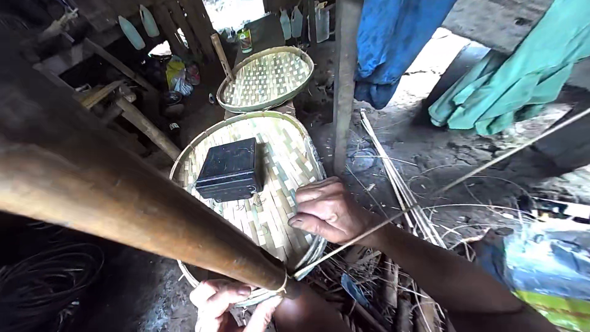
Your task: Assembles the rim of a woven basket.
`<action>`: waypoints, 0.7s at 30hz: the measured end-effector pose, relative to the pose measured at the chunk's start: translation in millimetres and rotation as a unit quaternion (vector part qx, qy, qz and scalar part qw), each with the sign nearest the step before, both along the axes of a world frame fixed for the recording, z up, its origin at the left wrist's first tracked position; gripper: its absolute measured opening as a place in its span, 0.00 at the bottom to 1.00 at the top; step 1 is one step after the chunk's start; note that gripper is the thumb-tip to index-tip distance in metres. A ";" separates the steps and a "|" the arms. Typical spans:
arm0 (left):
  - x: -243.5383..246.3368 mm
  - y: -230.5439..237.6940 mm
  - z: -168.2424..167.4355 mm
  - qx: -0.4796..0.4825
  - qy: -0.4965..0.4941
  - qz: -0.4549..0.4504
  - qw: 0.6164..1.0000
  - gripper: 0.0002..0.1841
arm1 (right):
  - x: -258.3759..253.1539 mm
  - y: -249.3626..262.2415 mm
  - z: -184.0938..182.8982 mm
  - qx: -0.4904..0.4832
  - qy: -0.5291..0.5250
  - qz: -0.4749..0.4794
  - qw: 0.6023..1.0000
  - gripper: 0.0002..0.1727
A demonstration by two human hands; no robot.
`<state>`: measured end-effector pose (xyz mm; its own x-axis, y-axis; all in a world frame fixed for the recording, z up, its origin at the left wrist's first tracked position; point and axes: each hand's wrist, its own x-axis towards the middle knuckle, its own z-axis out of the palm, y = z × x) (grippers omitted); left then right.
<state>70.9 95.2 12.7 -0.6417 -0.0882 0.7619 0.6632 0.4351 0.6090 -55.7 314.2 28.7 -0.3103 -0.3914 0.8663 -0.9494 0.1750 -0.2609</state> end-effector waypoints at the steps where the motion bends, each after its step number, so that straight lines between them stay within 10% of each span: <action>1: -0.4 1.9 -1.2 0.008 0.003 -0.002 1.000 0.17 | -0.7 -0.2 -1.4 -0.004 -0.008 -0.008 1.000 0.28; 12: -4.2 1.9 6.0 -0.070 -0.012 0.010 0.997 0.25 | 14.0 15.5 -11.3 -0.068 -0.097 -0.108 0.987 0.28; 16: -4.9 -34.2 19.0 -0.169 -0.006 -0.011 0.986 0.29 | 38.1 51.1 -63.7 -0.192 -0.217 -0.278 0.916 0.23; 21: -12.4 -38.9 9.3 -0.133 0.027 -0.103 0.985 0.07 | 115.7 66.2 -155.2 -0.224 -0.402 -0.355 0.813 0.20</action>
